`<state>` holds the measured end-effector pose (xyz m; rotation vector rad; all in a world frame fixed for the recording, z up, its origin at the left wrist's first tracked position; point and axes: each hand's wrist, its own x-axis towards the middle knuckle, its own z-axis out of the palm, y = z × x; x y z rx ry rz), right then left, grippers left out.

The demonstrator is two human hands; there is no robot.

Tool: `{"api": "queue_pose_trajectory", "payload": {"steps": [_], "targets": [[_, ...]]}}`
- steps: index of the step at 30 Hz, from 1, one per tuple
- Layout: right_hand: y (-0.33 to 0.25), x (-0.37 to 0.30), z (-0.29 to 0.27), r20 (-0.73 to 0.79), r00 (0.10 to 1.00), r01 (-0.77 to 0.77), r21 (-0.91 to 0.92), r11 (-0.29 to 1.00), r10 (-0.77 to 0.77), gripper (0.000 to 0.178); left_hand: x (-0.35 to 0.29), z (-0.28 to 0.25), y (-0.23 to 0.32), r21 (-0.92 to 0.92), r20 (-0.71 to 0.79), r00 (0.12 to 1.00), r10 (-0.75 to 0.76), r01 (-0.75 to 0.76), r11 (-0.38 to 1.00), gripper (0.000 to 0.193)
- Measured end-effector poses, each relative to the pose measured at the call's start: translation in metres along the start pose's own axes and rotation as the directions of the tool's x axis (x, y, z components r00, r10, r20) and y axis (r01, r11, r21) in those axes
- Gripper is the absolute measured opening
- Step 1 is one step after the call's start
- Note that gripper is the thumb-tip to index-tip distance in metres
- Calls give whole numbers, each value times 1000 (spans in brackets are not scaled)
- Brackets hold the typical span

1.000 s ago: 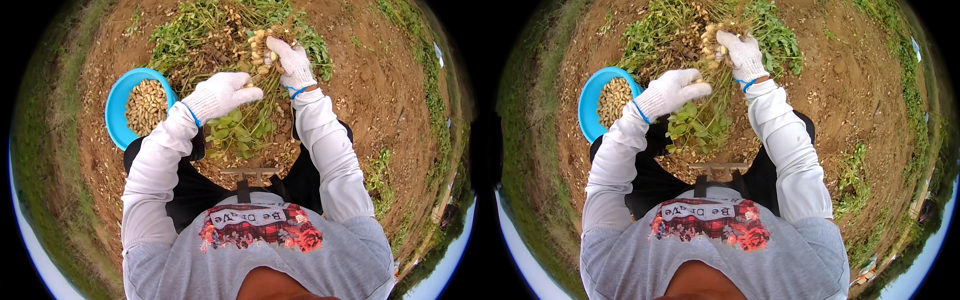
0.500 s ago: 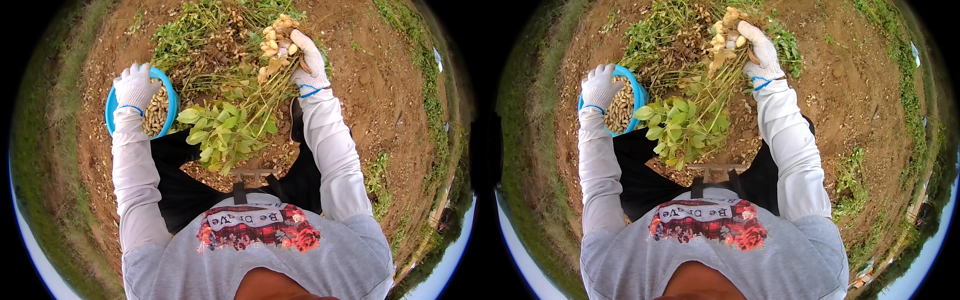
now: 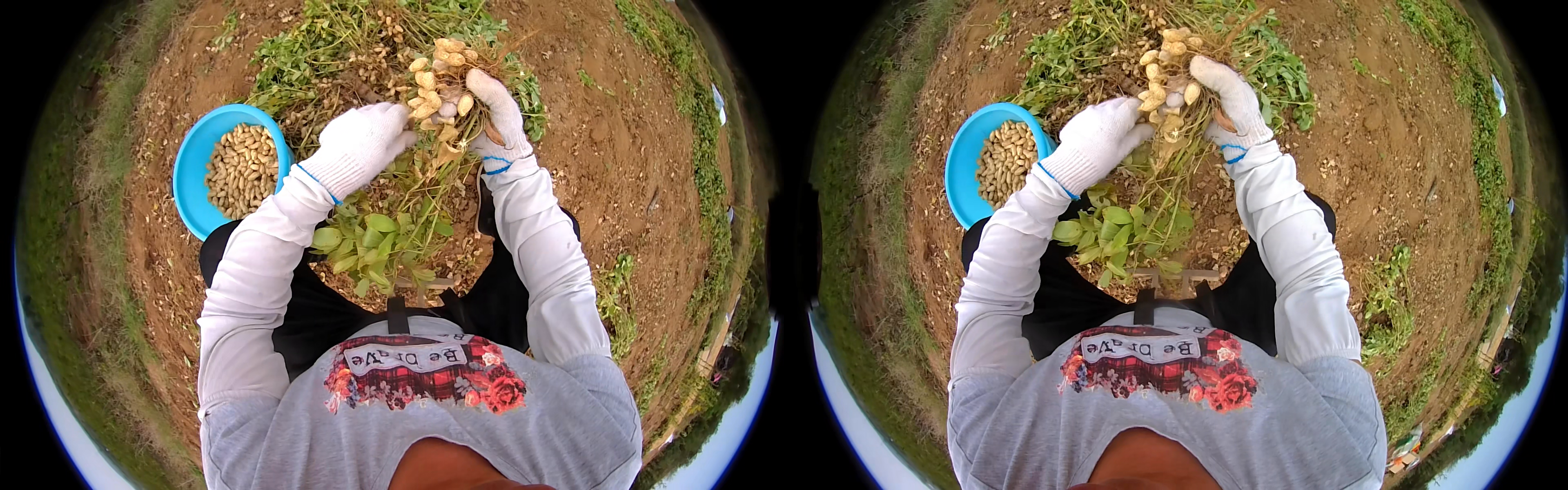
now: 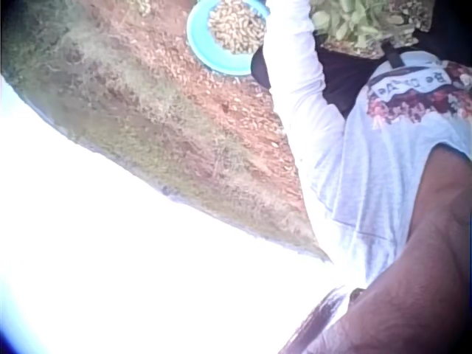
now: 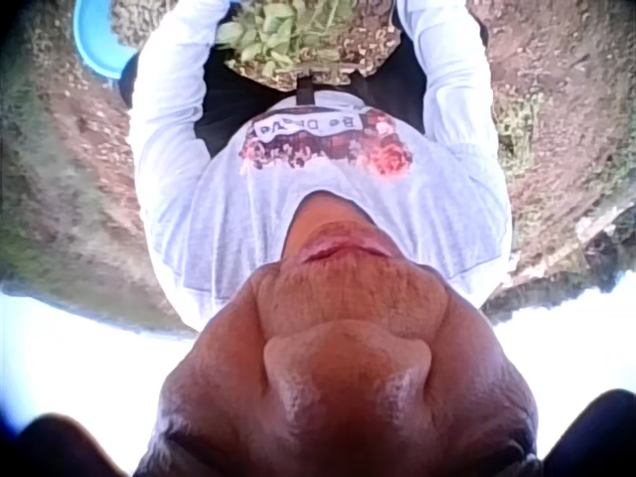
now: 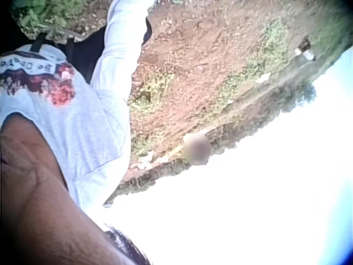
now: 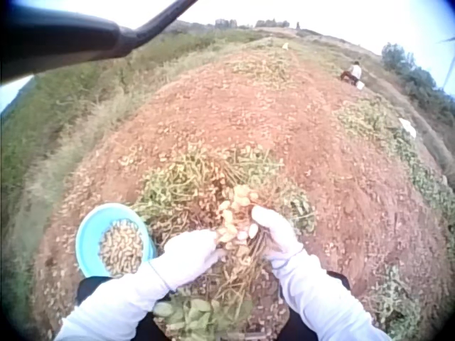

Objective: The person sits on the ground and repeatedly pulls peanuts from peanut plants, placing them into a blue bowl. The person handles the plants by hand and discards the stems after removing the peanuts.

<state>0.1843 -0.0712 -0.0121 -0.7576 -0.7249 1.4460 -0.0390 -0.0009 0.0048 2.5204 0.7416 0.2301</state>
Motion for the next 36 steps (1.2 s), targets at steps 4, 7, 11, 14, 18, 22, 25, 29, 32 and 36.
{"api": "queue_pose_trajectory", "payload": {"steps": [4, 7, 11, 14, 18, 22, 25, 29, 32, 36], "targets": [[7, -7, 15, 72, 992, -112, 80, 991, 106, 54, 2, -8, -8, 285, -14, 995, 95, -88, 954, 33], [14, -8, 22, -143, 985, -96, 32, 995, 100, 50, 7, -25, -5, 62, 262, 965, -3, -14, 998, 32], [-9, -18, 9, 88, 986, -140, -11, 990, 140, 56, -21, -75, -45, -701, 471, 830, 300, 145, 699, 36], [-19, -20, 1, 128, 988, -83, 23, 996, 80, 56, -27, -71, -56, -930, 160, 987, 12, 147, 336, 29], [-9, -27, -10, 22, 986, -165, 8, 986, 165, 48, 0, -27, -35, -986, 133, 991, -13, 131, -104, 37], [-9, -32, -25, -44, 959, -281, -32, 959, 279, 26, 3, -3, 0, -956, 282, 959, -36, 277, -98, 68], [-5, -35, -29, -184, 958, -250, -161, 955, 219, 26, 2, -9, 4, -969, 240, 969, -52, 237, -64, 68], [-6, -39, -23, -185, 963, -229, -195, 954, 194, 32, -1, -21, 5, -950, 178, 984, -20, 177, 256, 58], [-8, -36, -20, -156, 951, -300, -256, 919, 267, 39, -1, -19, 10, -955, 159, 986, -43, 165, 248, 48], [-13, -36, -7, -115, 966, -257, -332, 907, 232, 49, -2, -43, 18, -862, 270, 963, -13, 247, 443, 48]]}}
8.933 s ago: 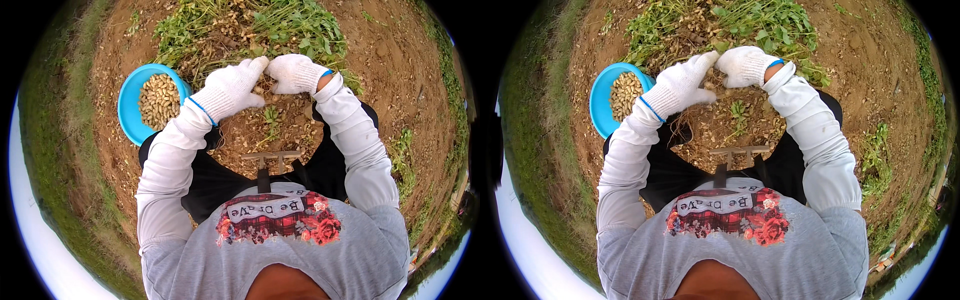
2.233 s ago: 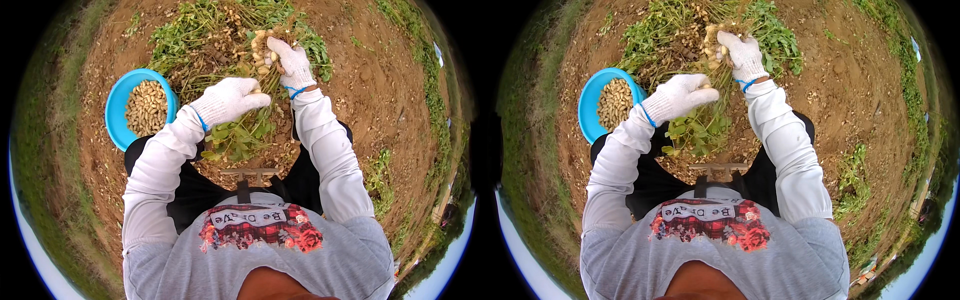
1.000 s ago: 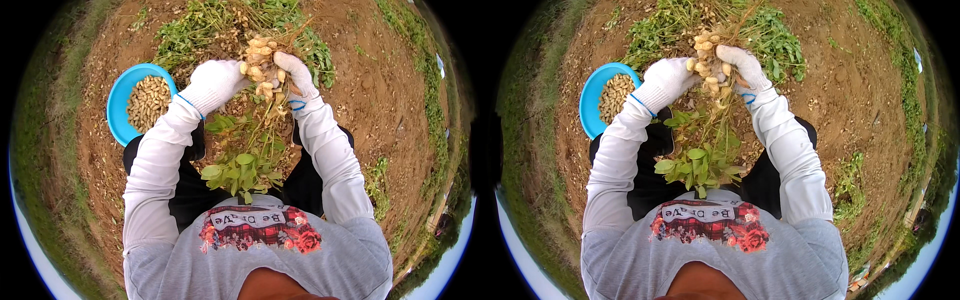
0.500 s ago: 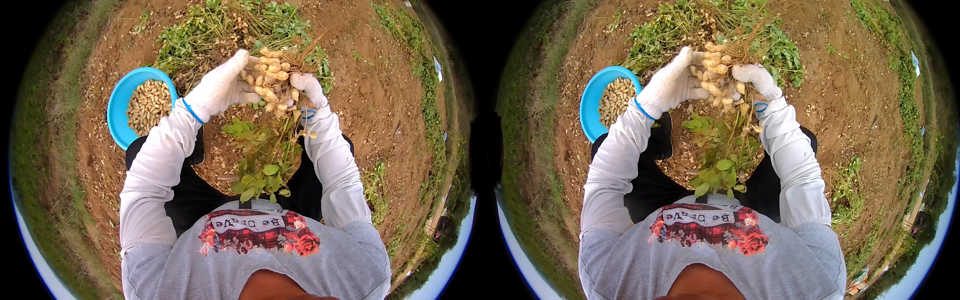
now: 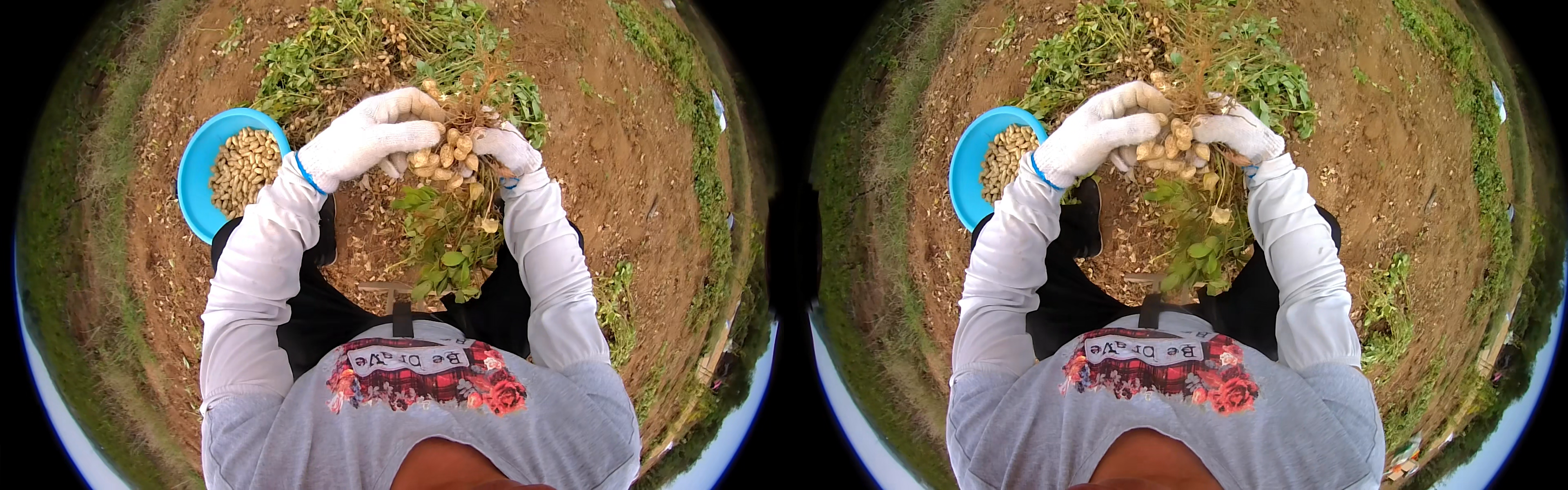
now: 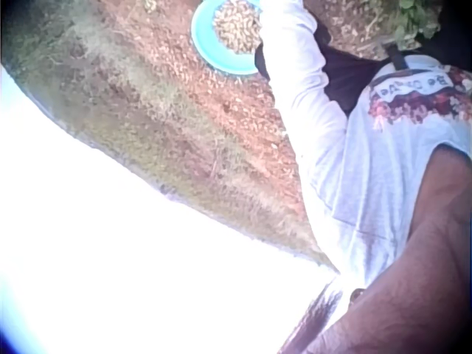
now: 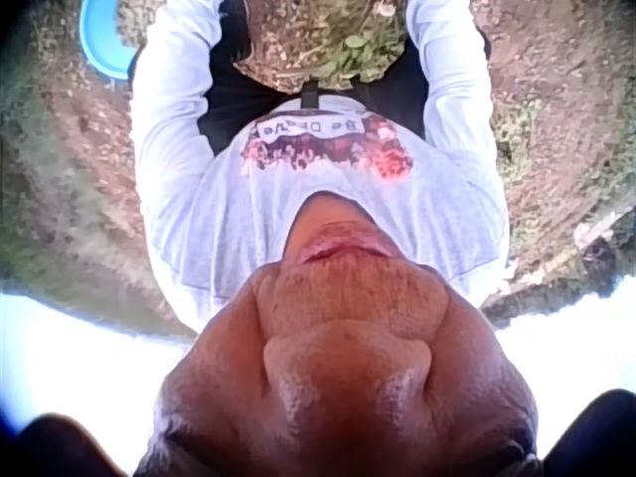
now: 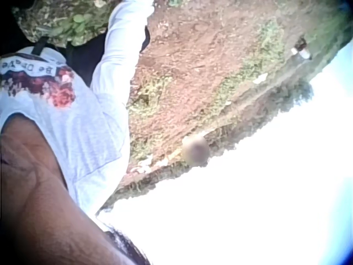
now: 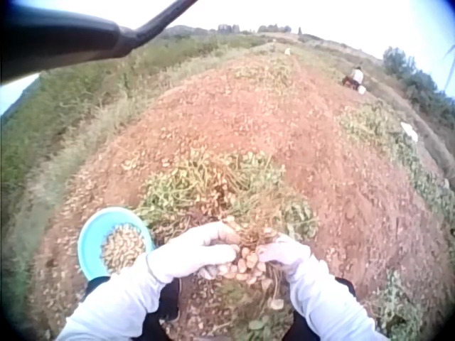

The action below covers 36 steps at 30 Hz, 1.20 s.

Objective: The person sits on the ground and repeatedly pulls peanuts from peanut plants, placing them into a blue bowl. The person handles the plants by hand and discards the stems after removing the peanuts.

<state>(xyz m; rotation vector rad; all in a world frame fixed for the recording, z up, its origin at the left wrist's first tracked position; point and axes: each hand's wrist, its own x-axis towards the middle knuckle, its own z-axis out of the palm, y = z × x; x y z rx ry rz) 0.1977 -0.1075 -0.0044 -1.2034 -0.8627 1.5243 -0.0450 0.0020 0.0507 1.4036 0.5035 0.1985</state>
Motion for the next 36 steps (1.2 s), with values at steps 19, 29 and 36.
{"api": "queue_pose_trajectory", "payload": {"steps": [19, 29, 36], "targets": [[-11, 7, 35, 120, 970, -166, -309, 936, 212, 50, -30, -53, -6, 741, 105, 992, 71, -125, 660, 41], [-8, 6, 12, 163, 985, -53, -34, 998, 58, 42, -87, -156, -31, 765, -615, 768, 178, 636, -100, 42], [-5, 13, 27, 107, 992, -52, -186, 981, 73, 54, -22, -15, -21, 743, -141, 953, 269, -78, 665, 59]]}}
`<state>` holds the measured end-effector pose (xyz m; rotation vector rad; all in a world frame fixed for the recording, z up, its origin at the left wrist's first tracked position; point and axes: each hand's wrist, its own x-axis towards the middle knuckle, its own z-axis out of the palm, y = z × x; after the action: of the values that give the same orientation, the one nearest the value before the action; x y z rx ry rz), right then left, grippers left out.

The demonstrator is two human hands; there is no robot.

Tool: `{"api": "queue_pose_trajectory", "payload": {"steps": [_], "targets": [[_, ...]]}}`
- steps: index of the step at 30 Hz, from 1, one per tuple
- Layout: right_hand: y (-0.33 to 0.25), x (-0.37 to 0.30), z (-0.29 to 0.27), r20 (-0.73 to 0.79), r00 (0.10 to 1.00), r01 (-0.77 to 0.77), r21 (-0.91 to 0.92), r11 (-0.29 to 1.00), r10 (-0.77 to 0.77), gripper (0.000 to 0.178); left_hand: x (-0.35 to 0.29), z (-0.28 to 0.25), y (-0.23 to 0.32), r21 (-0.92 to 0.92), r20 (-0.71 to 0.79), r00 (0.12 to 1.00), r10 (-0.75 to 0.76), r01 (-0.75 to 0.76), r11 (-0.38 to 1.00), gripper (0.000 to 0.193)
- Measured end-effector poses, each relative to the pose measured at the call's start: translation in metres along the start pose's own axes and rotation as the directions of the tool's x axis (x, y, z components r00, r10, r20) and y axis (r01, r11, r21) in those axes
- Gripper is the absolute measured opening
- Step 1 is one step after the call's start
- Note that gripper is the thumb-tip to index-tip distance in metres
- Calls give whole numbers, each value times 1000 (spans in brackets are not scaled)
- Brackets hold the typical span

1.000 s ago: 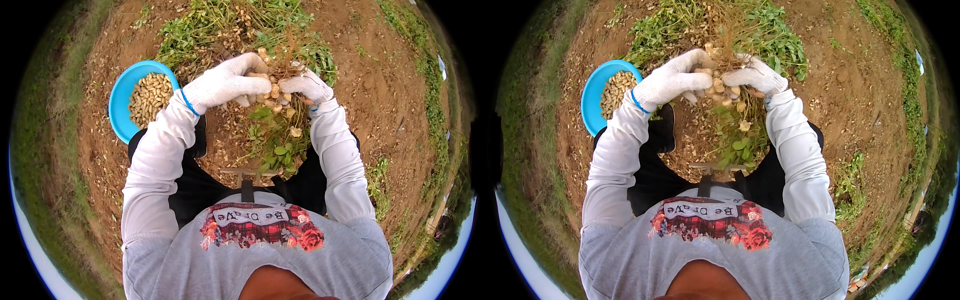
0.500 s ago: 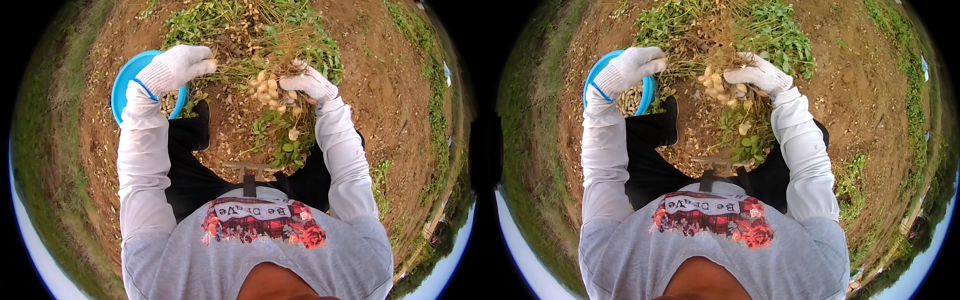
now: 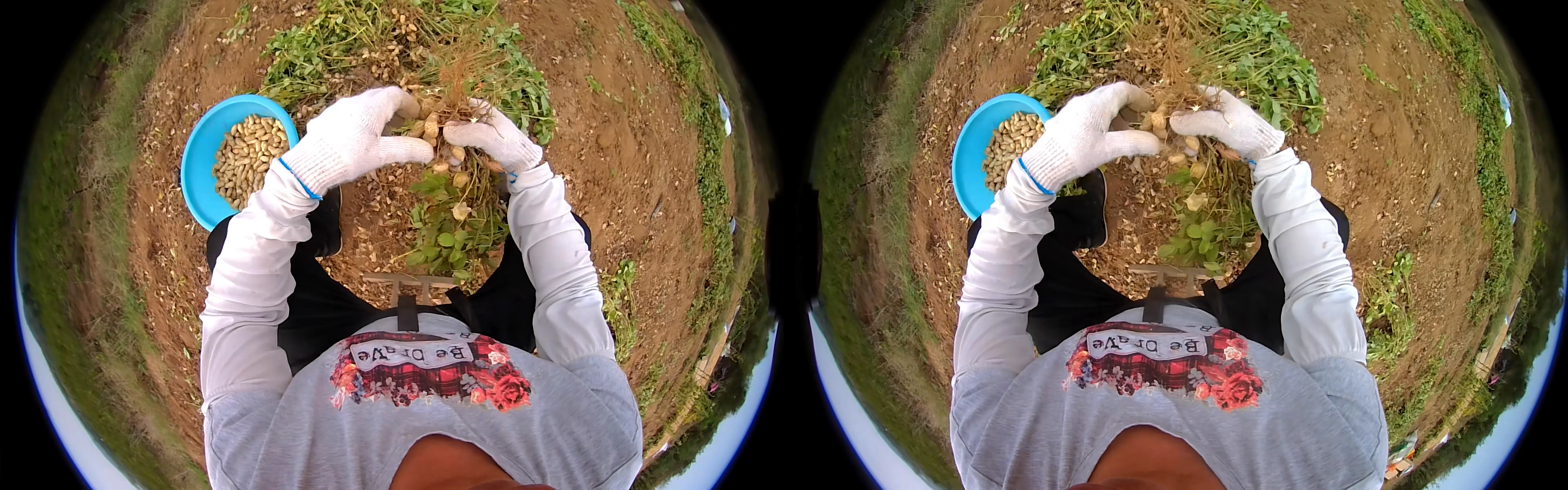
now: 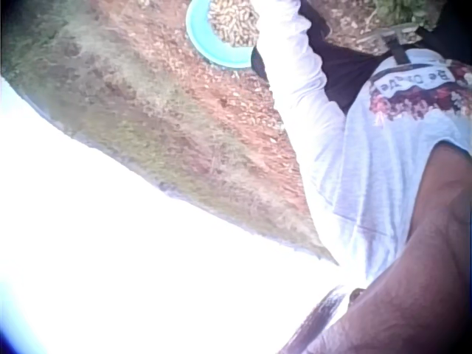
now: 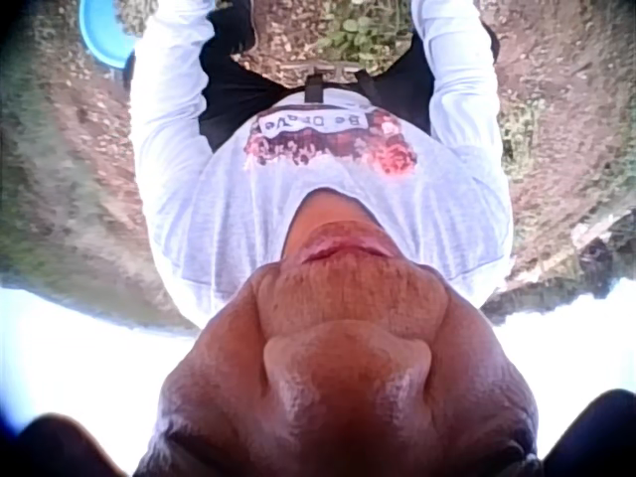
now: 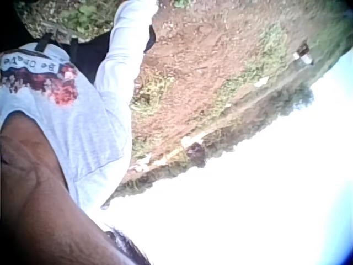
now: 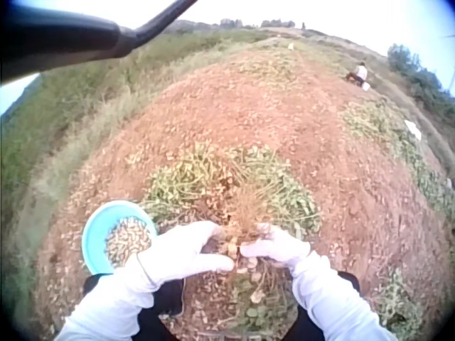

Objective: The person sits on the ground and repeatedly pulls peanuts from peanut plants, placing them into a blue bowl. The person handles the plants by hand and discards the stems after removing the peanuts.

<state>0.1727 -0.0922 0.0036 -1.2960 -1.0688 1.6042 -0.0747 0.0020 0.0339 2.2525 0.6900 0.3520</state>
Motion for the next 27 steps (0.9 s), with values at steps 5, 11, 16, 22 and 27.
{"api": "queue_pose_trajectory", "payload": {"steps": [5, 11, 16, 22, 27], "targets": [[-3, 3, 3, -54, 998, -29, -167, 986, 20, 66, 5, 19, 20, 67, -70, 997, -16, 21, 998, 57], [10, 7, 8, -142, 988, 40, -120, 992, -57, 68, 15, 32, 7, -102, -39, 991, -126, 122, 987, 39], [-2, 6, 2, -2, 1000, -23, -193, 981, 23, 50, 13, 31, 11, -142, 46, 984, -173, 178, 974, 37], [0, 9, 0, -37, 985, -173, -322, 931, 170, 45, 16, 22, 12, 70, 141, 982, -128, 119, 990, 40], [-17, -3, 1, 28, 989, -127, -323, 938, 143, 47, 9, -16, 15, 218, 377, 924, -64, -22, 976, 44]]}}
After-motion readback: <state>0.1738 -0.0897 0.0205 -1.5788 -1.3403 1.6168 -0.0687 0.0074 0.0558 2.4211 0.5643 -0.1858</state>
